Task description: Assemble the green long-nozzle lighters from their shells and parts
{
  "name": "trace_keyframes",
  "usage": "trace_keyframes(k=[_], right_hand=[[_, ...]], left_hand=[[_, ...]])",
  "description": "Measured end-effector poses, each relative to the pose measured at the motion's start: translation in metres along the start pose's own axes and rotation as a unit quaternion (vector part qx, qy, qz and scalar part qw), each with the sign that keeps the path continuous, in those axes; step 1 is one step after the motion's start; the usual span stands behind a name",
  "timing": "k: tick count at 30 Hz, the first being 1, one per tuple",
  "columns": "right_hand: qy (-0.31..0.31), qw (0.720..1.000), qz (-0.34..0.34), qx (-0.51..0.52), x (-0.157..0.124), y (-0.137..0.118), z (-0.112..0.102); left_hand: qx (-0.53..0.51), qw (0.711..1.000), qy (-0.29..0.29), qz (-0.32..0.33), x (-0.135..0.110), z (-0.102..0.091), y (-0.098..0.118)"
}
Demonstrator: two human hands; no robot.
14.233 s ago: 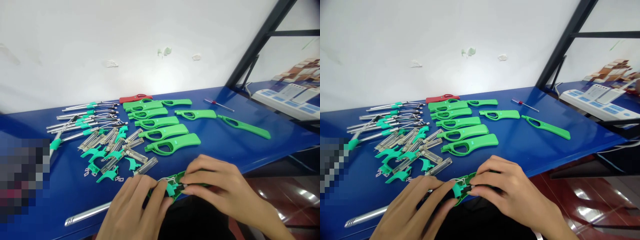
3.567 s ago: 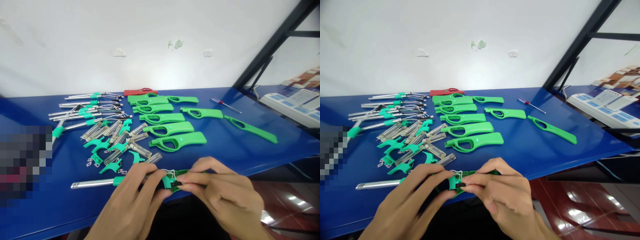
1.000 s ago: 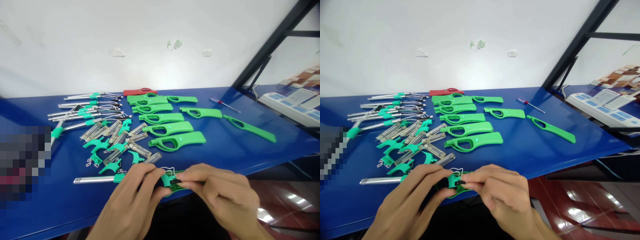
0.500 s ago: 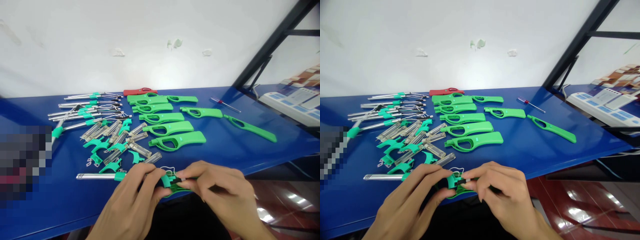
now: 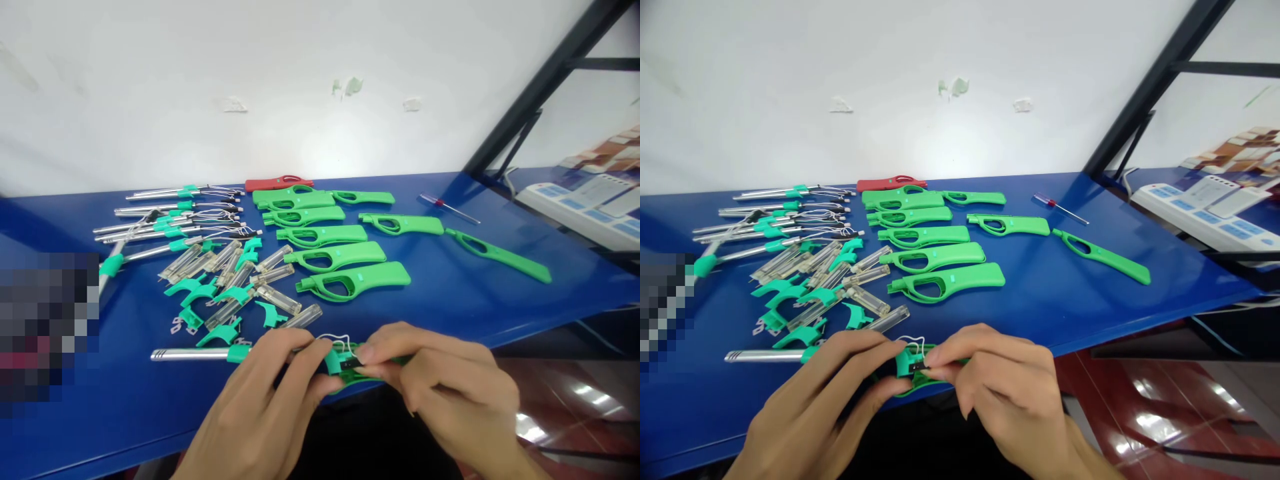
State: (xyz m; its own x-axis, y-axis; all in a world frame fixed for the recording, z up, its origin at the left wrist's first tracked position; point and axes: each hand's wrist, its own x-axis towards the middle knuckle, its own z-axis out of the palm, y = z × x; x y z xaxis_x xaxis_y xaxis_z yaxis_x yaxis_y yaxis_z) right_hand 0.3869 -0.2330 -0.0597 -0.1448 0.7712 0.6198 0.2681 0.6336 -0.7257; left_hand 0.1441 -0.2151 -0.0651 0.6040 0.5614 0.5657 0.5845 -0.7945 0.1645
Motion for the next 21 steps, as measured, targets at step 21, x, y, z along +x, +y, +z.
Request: trace_keyframes(k=[21], right_hand=[[-0.025,0.999,-0.043,-0.014,-0.0049,0.004,-0.0033]], left_hand=[[-0.067,0.997,0.009,-0.037,0.0056,0.0001,0.0037]])
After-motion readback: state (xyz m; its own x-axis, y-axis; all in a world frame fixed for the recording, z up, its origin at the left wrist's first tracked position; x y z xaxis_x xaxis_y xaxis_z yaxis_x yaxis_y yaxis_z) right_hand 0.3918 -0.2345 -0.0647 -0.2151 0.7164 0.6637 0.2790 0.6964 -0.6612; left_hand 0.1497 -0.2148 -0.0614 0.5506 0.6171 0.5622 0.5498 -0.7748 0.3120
